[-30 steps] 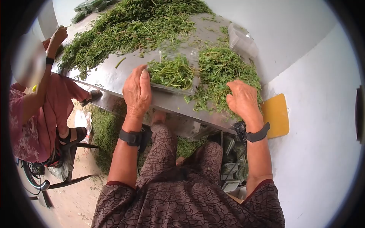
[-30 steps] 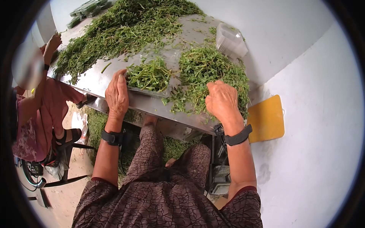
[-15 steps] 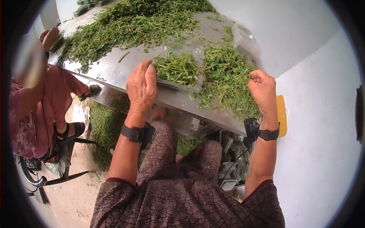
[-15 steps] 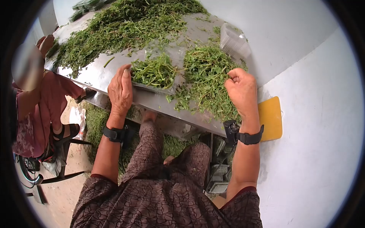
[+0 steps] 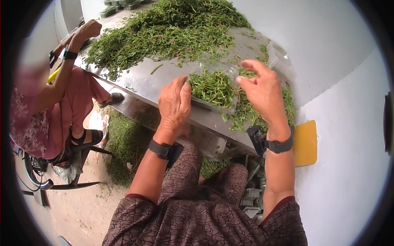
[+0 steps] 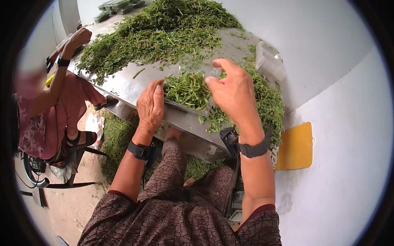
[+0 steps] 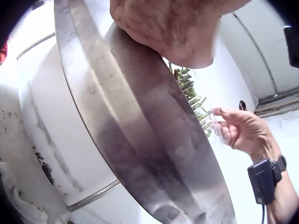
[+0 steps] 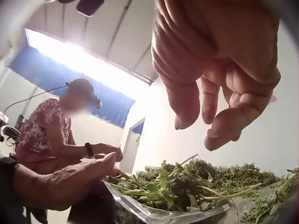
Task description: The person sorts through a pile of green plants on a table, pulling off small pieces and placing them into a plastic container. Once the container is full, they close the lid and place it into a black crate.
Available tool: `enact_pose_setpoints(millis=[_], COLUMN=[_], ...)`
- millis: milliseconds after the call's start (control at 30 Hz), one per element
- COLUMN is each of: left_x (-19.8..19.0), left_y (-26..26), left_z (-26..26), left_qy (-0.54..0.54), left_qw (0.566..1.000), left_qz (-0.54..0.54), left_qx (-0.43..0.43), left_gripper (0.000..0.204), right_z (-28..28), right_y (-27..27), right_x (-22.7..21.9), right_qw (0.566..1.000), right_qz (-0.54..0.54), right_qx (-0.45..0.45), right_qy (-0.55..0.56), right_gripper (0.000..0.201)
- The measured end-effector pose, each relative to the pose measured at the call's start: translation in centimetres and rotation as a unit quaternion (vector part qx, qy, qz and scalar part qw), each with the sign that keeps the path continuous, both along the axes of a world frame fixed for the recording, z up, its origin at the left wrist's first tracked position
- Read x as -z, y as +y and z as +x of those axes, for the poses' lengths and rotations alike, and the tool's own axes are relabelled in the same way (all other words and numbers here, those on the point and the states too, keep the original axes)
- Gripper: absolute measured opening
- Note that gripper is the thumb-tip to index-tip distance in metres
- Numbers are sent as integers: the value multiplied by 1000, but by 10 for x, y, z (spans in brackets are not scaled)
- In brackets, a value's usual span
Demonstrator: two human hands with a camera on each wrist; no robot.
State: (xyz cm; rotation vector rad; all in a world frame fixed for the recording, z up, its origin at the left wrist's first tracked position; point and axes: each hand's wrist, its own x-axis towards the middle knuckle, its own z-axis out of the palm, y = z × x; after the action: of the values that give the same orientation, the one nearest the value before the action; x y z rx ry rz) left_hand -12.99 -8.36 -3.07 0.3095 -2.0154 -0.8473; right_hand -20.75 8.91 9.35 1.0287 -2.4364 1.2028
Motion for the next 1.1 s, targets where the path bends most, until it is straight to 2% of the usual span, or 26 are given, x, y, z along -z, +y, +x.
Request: enact_pose_setpoints(millis=[133,200,267,400,467,533,600,833,1067,1100], left_x=[-4,-4,0,0,0,1,2,1,2,2], left_y=[3,4,2,3,3,2,1,2,1,1], left_z=[3,1,-1,-3,-3,-3,-3,-3,-4,-3], left_qy=[1,-6,22,17,13,12,11,11,6,6], left_qw=[1000,999,1000,1000,1000,1000,1000,1000,1000,1000], left_qz=[20,25,10,10,14,14,6,2,6,4], left_qx=[12,20,-1,2,-6,0,-6,-4,-2,-3], left_gripper=[30,32,35,38,38,38,38,38,39,39], right_z=[3,11,15,38,41,45,42,33,49,53], right_y=[38,58,82,103,106,102,100,94,107,108], right_x=[10,15,28,34,47,55,64,79,65,59], right_qw=[997,992,993,986,973,978,963,943,975,985], right_qz=[-25,-7,6,82,155,152,203,237,165,152], right_qx=[38,94,119,148,90,93,69,98,25,-3], right_qy=[-67,-82,-10,-3,148,108,164,211,148,84], right_gripper=[18,13,14,16,20,22,22,18,19,20])
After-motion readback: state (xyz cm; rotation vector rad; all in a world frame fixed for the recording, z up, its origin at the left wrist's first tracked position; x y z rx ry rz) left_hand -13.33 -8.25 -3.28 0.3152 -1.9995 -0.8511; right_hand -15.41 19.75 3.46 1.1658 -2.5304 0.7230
